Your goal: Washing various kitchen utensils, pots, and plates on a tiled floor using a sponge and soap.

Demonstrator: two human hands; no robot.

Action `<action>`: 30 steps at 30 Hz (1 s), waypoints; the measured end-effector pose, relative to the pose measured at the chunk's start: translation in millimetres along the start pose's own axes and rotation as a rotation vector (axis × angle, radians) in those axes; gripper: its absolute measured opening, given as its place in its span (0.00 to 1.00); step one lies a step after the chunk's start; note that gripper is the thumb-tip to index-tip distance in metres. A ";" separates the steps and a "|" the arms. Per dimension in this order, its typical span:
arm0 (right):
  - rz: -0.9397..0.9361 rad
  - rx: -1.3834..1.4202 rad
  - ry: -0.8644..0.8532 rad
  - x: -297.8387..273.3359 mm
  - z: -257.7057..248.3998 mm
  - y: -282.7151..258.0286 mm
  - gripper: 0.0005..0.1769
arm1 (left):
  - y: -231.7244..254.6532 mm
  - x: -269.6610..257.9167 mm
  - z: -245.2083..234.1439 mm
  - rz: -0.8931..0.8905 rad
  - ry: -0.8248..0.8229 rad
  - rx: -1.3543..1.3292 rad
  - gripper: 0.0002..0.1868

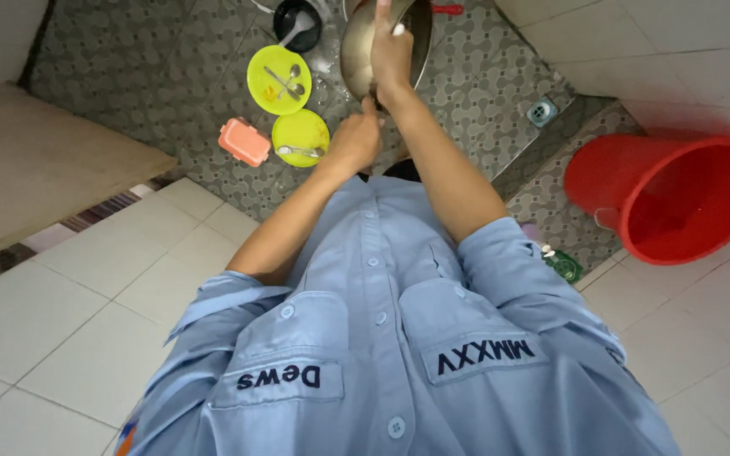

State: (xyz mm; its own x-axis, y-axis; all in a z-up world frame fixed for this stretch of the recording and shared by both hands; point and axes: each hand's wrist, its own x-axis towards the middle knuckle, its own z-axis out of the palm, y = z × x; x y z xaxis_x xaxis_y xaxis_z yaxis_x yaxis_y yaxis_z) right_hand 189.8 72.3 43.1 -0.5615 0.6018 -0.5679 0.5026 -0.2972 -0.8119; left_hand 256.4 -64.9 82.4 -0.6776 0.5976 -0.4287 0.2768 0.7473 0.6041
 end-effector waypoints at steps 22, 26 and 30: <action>-0.907 -1.267 -0.410 64.3 28.7 60.9 0.23 | -46.5 -22.6 -58.6 -0.201 0.262 -0.179 0.28; -0.699 -0.730 -0.805 82.6 42.4 110.5 0.19 | -41.1 -24.9 -34.0 -0.143 0.183 -0.136 0.28; -0.872 -0.609 -0.292 59.0 10.9 16.3 0.33 | -10.4 -22.1 -59.6 -0.122 0.180 -0.116 0.28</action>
State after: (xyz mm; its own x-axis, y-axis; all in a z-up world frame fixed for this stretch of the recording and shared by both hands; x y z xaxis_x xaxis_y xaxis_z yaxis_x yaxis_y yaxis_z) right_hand 157.7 94.9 -5.1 -0.9744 0.2051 0.0920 0.0532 0.6078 -0.7923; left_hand 227.9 -103.2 125.6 -0.8144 0.4357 -0.3834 0.1120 0.7662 0.6328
